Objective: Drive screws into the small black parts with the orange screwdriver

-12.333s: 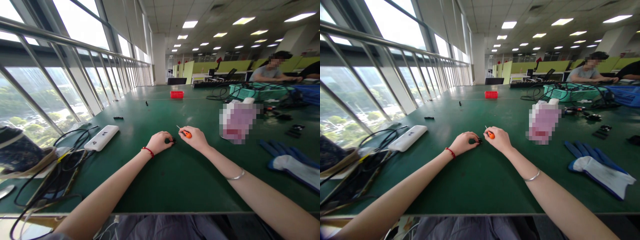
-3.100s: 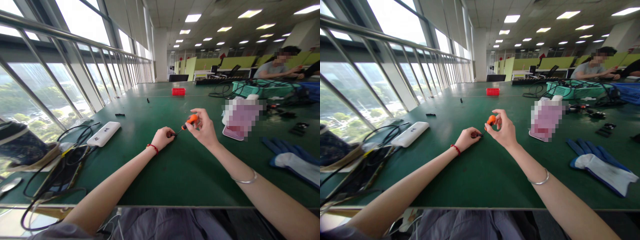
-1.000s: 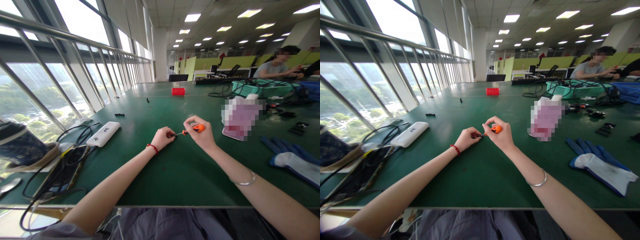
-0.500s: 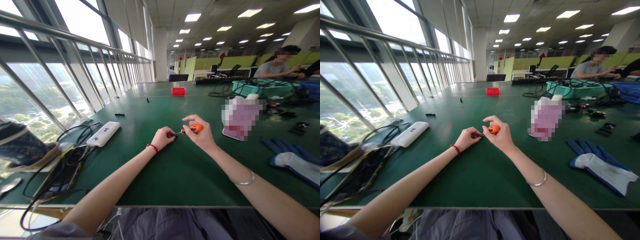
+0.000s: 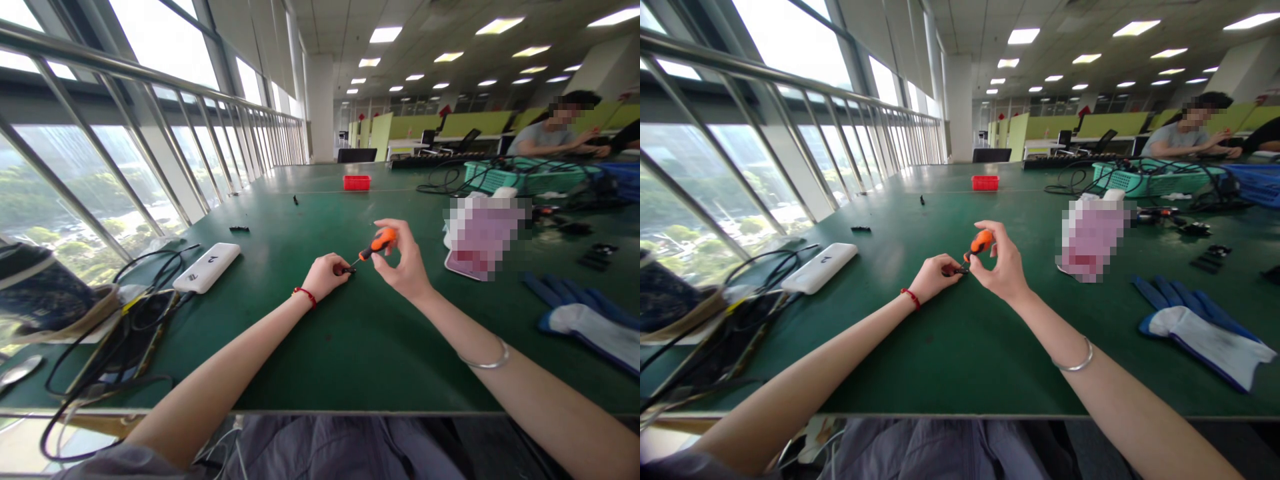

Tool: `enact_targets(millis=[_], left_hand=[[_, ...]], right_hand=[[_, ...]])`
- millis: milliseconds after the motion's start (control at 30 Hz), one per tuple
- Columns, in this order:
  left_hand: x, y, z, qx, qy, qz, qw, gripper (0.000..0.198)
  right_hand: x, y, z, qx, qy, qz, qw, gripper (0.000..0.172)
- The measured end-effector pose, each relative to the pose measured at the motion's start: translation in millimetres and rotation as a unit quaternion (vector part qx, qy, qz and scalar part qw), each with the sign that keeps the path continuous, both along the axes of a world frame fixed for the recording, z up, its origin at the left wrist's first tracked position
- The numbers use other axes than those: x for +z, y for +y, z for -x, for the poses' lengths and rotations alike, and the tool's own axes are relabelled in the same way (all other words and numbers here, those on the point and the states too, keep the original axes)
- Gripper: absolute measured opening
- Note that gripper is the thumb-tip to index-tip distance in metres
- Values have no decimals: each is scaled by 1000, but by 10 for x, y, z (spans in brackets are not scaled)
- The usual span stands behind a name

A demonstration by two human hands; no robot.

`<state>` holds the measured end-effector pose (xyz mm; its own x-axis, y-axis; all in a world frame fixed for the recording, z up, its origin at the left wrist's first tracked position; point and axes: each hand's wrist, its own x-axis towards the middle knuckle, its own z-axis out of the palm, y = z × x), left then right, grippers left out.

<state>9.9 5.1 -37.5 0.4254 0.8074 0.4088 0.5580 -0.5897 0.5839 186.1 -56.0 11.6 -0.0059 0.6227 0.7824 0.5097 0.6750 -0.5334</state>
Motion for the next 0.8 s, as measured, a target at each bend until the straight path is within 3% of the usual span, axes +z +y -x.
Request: enact_targets(millis=[67,233,333,400,467,533,633,800], left_hand=[[1,-1,0,2,1,1,1000,12],[5,-3,1,4,11,-2,1000,12],[4,-1,1,1,8,-2,1000,12],[5,-2,0,3,7,-2,1000,12],[9,-6,0,5,8,-1,1000,12],[13,-10,-1,7,11,-1,1000,12],[13,-9,-1,8,13,-2,1000,12],[8,-7,-4,7,7,-2,1000,12]], right_hand=[[-3,1,-1,-14,-2,16,1000,44],[11,-30,16,3,-12,50,999,23],[-2,-26,22,16,2,7,1000,39],[-15,-19,24,-5,17,-19,1000,54],[-22,-21,30,-40,15,-7,999,58],[-20,-31,39,-63,6,25,998,45],[-13,-38,52,-36,11,43,998,25],[-12,-18,51,-6,31,9,999,53]])
